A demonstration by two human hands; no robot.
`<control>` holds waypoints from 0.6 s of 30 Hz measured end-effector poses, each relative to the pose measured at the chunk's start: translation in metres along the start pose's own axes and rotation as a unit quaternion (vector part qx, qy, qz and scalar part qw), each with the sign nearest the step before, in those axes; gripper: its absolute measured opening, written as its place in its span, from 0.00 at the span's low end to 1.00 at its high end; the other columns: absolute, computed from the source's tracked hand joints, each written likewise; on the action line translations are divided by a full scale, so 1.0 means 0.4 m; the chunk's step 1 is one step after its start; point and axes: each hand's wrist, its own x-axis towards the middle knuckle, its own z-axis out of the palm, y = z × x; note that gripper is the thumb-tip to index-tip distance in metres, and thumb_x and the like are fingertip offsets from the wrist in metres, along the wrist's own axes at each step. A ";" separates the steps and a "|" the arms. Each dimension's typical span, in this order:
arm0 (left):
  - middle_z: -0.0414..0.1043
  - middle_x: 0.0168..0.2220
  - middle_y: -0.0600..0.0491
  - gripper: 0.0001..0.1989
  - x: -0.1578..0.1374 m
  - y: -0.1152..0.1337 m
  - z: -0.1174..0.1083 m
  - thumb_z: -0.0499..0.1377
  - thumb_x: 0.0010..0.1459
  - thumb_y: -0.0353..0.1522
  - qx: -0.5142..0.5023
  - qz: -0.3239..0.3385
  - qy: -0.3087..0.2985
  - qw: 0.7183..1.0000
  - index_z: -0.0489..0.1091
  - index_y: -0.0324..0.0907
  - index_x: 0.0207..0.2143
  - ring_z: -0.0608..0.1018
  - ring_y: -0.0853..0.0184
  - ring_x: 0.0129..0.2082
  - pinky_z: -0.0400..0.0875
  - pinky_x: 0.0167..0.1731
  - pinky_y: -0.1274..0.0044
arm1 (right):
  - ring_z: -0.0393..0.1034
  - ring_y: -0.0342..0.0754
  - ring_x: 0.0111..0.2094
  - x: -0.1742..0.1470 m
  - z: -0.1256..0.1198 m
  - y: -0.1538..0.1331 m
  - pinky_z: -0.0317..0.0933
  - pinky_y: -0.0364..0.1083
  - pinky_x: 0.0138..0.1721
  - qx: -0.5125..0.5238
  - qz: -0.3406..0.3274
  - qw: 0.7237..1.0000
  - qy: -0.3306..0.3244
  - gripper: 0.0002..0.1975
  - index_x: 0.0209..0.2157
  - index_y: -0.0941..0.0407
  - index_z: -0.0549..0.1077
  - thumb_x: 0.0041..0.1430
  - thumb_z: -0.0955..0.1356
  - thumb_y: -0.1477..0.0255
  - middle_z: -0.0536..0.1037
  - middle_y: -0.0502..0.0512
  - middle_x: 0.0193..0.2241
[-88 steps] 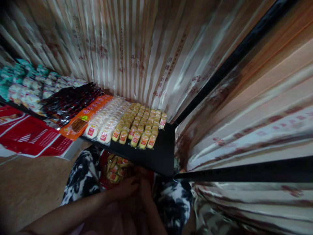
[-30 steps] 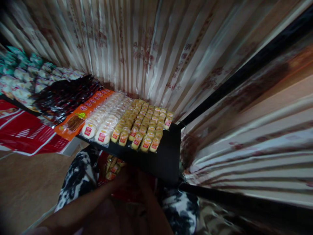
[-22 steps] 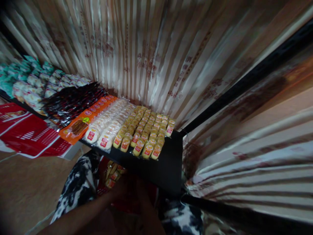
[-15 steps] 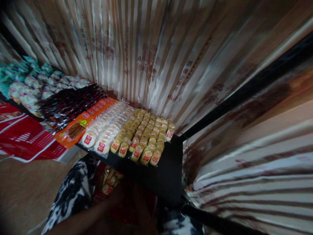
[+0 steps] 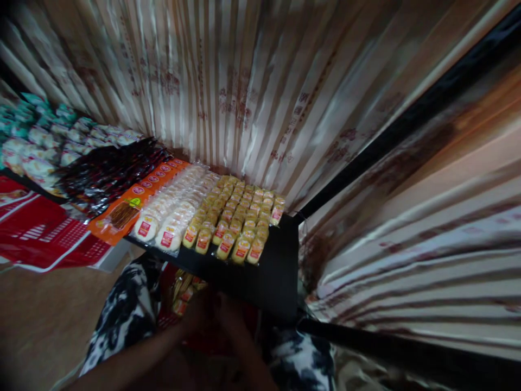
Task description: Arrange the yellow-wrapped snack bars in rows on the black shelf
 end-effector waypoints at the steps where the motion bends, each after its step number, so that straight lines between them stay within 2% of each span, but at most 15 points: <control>1: 0.68 0.52 0.47 0.22 -0.008 0.004 -0.006 0.58 0.47 0.33 -0.008 -0.010 -0.008 1.000 0.70 0.42 0.47 0.67 0.56 0.54 0.55 0.57 0.68 | 0.72 0.50 0.38 -0.013 -0.008 -0.003 0.58 0.44 0.40 -0.005 0.001 1.000 -0.002 0.14 0.34 0.57 0.76 0.55 0.59 0.75 0.79 0.60 0.36; 4: 0.69 0.51 0.48 0.21 -0.042 0.010 -0.018 0.55 0.50 0.32 -0.029 -0.044 -0.011 0.999 0.68 0.42 0.48 0.69 0.60 0.52 0.59 0.54 0.71 | 0.72 0.49 0.39 -0.054 -0.032 -0.010 0.58 0.44 0.42 -0.001 -0.012 1.000 -0.005 0.13 0.34 0.56 0.75 0.55 0.60 0.74 0.78 0.59 0.36; 7: 0.71 0.49 0.50 0.18 -0.084 0.007 -0.029 0.49 0.56 0.33 -0.051 -0.043 -0.016 0.998 0.68 0.43 0.48 0.72 0.64 0.48 0.64 0.49 0.75 | 0.71 0.50 0.43 -0.102 -0.056 -0.015 0.59 0.45 0.45 0.060 -0.018 0.998 0.003 0.15 0.42 0.56 0.73 0.56 0.60 0.69 0.77 0.59 0.41; 9: 0.72 0.48 0.50 0.19 -0.114 0.005 -0.042 0.50 0.55 0.35 -0.086 -0.047 -0.014 0.995 0.67 0.42 0.49 0.73 0.65 0.47 0.65 0.47 0.76 | 0.70 0.51 0.45 -0.136 -0.067 -0.019 0.60 0.47 0.47 0.119 -0.013 0.993 0.014 0.18 0.46 0.57 0.71 0.55 0.62 0.66 0.76 0.60 0.44; 11: 0.72 0.48 0.47 0.22 -0.142 0.007 -0.059 0.53 0.53 0.36 -0.124 -0.059 -0.001 0.991 0.66 0.38 0.50 0.73 0.63 0.47 0.66 0.46 0.76 | 0.71 0.52 0.45 -0.169 -0.073 -0.025 0.61 0.48 0.48 0.172 -0.018 0.984 0.031 0.19 0.45 0.57 0.72 0.53 0.64 0.64 0.76 0.60 0.44; 14: 0.73 0.45 0.46 0.23 -0.171 0.017 -0.084 0.55 0.52 0.39 -0.172 -0.069 0.027 0.982 0.65 0.37 0.49 0.74 0.61 0.44 0.67 0.44 0.75 | 0.70 0.52 0.46 -0.210 -0.080 -0.036 0.61 0.50 0.49 0.235 -0.038 0.968 0.082 0.19 0.43 0.56 0.73 0.50 0.65 0.64 0.76 0.58 0.44; 18: 0.73 0.45 0.48 0.21 -0.186 0.050 -0.106 0.55 0.51 0.40 -0.235 -0.035 0.058 0.970 0.66 0.39 0.46 0.74 0.62 0.44 0.67 0.44 0.74 | 0.71 0.53 0.45 -0.239 -0.107 -0.052 0.63 0.52 0.50 0.287 -0.067 0.941 0.164 0.18 0.42 0.54 0.74 0.49 0.66 0.66 0.77 0.56 0.44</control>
